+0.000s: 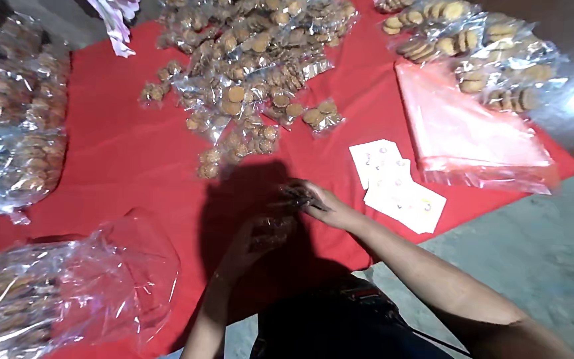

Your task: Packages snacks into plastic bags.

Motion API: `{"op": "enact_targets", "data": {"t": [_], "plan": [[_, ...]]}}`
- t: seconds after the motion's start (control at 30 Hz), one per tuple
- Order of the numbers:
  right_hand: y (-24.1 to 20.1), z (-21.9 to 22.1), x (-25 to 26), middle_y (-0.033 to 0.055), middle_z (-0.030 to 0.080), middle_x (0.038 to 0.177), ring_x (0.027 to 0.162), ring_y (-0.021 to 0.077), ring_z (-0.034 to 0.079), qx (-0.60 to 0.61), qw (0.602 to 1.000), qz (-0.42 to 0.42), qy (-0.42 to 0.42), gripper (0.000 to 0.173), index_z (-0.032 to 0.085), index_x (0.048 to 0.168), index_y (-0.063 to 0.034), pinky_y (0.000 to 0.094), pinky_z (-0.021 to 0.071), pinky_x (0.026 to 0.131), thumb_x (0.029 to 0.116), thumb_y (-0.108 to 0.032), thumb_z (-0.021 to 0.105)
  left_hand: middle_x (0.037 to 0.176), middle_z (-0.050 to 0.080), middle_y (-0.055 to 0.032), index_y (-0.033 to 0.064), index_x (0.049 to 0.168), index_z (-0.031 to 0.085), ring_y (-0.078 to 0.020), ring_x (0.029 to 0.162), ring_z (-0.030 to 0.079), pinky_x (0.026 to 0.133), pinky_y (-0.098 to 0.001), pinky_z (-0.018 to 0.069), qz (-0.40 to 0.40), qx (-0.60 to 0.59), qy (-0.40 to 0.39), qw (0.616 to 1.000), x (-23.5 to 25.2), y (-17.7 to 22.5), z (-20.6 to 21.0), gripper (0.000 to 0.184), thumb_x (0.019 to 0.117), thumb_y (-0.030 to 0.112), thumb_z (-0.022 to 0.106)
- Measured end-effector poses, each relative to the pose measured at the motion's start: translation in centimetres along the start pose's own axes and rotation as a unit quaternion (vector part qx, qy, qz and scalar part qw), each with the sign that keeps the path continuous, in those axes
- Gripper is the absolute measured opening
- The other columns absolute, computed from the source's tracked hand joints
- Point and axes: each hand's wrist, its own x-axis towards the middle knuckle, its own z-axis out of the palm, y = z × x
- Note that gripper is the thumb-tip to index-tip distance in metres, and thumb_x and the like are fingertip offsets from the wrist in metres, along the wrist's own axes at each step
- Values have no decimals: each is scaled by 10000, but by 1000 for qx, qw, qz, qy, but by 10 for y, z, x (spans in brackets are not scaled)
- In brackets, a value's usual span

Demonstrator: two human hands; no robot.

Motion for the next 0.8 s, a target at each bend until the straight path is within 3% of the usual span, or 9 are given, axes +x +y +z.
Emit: {"op": "enact_targets", "data": {"t": [0.1,0.27,0.33,0.37,0.47,0.6,0.67,0.73,0.8], "plan": [[-1,5,4,190,596,1364,1247,203,596,4,1000,-2,-2,428,546,1379,43,348,480,1085,969,-77,572,1531,437,-183,0,1155,686,-181,1428,417,1200,-358,338,53,-106,3,993,2,-6,9,403,943,343,682],[-24,24,0,183,584,1424,1350,294,543,-100,995,13,-18,511,504,1455,-1,471,404,1158,950,-20,580,1405,558,-179,-143,1356,460,-121,1253,585,1071,-287,492,31,-137,103,985,-3,-9,27,559,910,81,712],[-35,18,-8,201,424,1562,1446,234,432,-59,993,38,-92,726,288,1566,27,366,349,1207,922,-37,617,1289,626,-157,-162,1325,427,-85,1157,634,1013,-258,530,25,-114,148,982,-7,-8,31,592,876,64,740],[-38,19,-13,224,345,1602,1472,224,388,-12,993,45,-108,913,194,1585,50,335,338,1209,831,-23,704,1266,629,-157,-161,1332,404,-79,1138,639,997,-252,537,19,-102,168,980,-9,-8,33,640,855,71,763],[-31,46,-21,282,304,1602,1490,254,354,51,998,28,-34,1268,125,1574,106,333,317,1220,650,-254,916,1448,492,-232,-124,1546,127,-83,1242,581,1044,-235,493,-40,-91,152,983,-15,1,37,928,836,10,709],[-19,77,-15,310,518,1437,1369,305,522,-8,996,-66,65,1085,286,1492,167,387,407,1170,771,-418,848,1327,589,-233,-203,1443,325,-35,1183,589,1029,-193,461,-91,-67,109,988,-31,25,42,643,857,-106,573],[-27,72,-15,293,549,1414,1343,295,550,-25,994,-95,50,1013,333,1475,158,385,431,1148,796,-408,830,1360,569,-220,-193,1480,253,-16,1204,578,1045,-187,456,-75,-86,95,989,-39,29,39,660,914,-61,566],[-32,65,-14,267,562,1414,1332,282,563,-50,993,-107,30,983,360,1475,131,397,459,1126,825,-464,794,1404,544,-230,-185,1498,229,-56,1260,561,1082,-217,446,-45,-70,100,992,-45,30,39,684,935,-16,579],[-26,66,-9,228,594,1399,1324,271,574,-64,990,-127,9,928,413,1463,106,418,458,1123,840,-487,763,1480,491,-243,-166,1478,337,-188,1387,484,1186,-336,362,-45,29,108,993,-49,27,34,640,938,37,614]]}}
